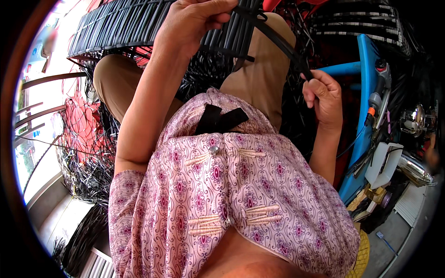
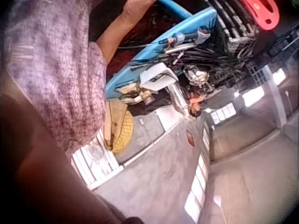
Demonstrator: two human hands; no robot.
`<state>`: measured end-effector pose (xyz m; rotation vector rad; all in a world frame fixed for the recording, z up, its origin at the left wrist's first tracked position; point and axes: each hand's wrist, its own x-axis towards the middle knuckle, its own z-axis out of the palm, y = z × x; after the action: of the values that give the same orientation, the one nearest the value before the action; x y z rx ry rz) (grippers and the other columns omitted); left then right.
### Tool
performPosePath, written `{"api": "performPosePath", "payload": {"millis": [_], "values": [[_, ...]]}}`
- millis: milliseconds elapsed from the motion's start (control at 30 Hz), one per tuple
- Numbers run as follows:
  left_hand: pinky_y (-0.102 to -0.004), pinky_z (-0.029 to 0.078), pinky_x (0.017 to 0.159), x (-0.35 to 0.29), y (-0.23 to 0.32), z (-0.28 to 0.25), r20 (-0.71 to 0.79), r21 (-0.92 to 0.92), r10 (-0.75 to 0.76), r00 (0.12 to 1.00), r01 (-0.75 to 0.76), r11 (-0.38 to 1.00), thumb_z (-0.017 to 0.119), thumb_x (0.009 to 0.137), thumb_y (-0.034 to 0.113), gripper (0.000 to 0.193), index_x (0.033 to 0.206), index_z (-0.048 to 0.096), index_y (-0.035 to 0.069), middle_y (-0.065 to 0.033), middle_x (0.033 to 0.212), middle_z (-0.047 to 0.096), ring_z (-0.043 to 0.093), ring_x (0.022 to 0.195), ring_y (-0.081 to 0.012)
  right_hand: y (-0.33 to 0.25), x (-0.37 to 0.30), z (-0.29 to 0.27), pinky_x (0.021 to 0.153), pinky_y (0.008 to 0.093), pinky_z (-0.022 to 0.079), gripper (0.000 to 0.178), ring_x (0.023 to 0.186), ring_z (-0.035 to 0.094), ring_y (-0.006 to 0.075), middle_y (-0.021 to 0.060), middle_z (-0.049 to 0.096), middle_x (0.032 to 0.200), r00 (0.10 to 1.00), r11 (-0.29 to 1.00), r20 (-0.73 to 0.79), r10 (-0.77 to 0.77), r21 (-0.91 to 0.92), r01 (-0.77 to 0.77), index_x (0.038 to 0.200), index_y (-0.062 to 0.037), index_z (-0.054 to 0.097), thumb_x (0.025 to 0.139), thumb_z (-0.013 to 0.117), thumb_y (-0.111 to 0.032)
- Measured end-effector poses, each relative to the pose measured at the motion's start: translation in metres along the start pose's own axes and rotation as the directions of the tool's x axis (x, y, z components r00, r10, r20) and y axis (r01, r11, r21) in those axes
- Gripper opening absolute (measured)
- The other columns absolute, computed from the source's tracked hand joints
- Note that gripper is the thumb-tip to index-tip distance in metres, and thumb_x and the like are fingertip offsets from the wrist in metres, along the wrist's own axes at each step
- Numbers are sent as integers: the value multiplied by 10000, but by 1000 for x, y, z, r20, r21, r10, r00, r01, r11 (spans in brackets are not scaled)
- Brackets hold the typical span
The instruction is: The person sits on the floor and weaves a black plastic strip into the rim of a large black basket. They repeatedly thread the strip through the vertical spokes, pull it tight, and adjust the weave to secure the edge.
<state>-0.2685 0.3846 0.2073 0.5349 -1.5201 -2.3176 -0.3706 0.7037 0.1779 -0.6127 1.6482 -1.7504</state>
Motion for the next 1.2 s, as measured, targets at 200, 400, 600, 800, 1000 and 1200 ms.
{"api": "performPosePath", "payload": {"millis": [200, 400, 600, 800, 1000, 1200], "values": [[-200, 475, 573, -7, -2, 3, -26, -45, -23, 999, 22, 999, 768, 915, 145, 111, 894, 706, 55, 11, 724, 661, 603, 613, -67, -1, -1, 4, 611, 219, 456, 255, 626, 532, 67, 0, 599, 716, 996, 994, -63, 61, -83, -66, 1084, 39, 726, 976, 683, -188], [-199, 474, 581, -6, -9, 3, 2, 31, 68, 998, -68, 997, 767, 919, 154, 120, 886, 716, 50, 5, 731, 672, 610, 627, -66, 2, 6, -1, 727, 247, 525, 258, 732, 636, 106, 53, 706, 884, 988, 962, -61, 142, -228, -152, 1151, 42, 704, 958, 690, -129], [-208, 493, 636, -17, 0, 26, 138, 60, 115, 984, -124, 990, 747, 935, 120, 120, 925, 727, 2, -16, 783, 698, 615, 674, -71, -27, 42, 47, 796, 263, 533, 439, 829, 656, 117, 78, 714, 976, 987, 996, 147, 62, -67, -52, 1323, 48, 602, 997, 661, -240], [-205, 492, 630, -7, -7, 23, 133, 89, 114, 985, -126, 988, 739, 938, 111, 131, 948, 733, -20, -29, 796, 701, 613, 680, -69, -30, 81, 78, 733, 247, 524, 389, 810, 638, 98, 51, 709, 956, 978, 990, 167, -122, -53, 132, 1271, 7, 662, 1018, 638, -288], [-206, 486, 609, 4, -14, 25, 113, 161, 144, 983, -161, 974, 733, 939, 102, 132, 948, 732, -30, -31, 799, 702, 608, 671, -70, -21, 90, 83, 719, 227, 511, 304, 776, 624, 72, 0, 697, 891, 983, 955, 58, -175, -234, 184, 1205, -27, 714, 1006, 661, -251], [-210, 488, 612, 8, -8, 24, 164, 202, 167, 972, -199, 959, 736, 929, 82, 119, 942, 728, -36, -34, 794, 699, 610, 675, -73, -20, 97, 87, 626, 194, 468, 224, 665, 592, 34, -25, 682, 792, 987, 966, 44, -157, -201, 163, 1098, -59, 742, 975, 702, -242]]}}
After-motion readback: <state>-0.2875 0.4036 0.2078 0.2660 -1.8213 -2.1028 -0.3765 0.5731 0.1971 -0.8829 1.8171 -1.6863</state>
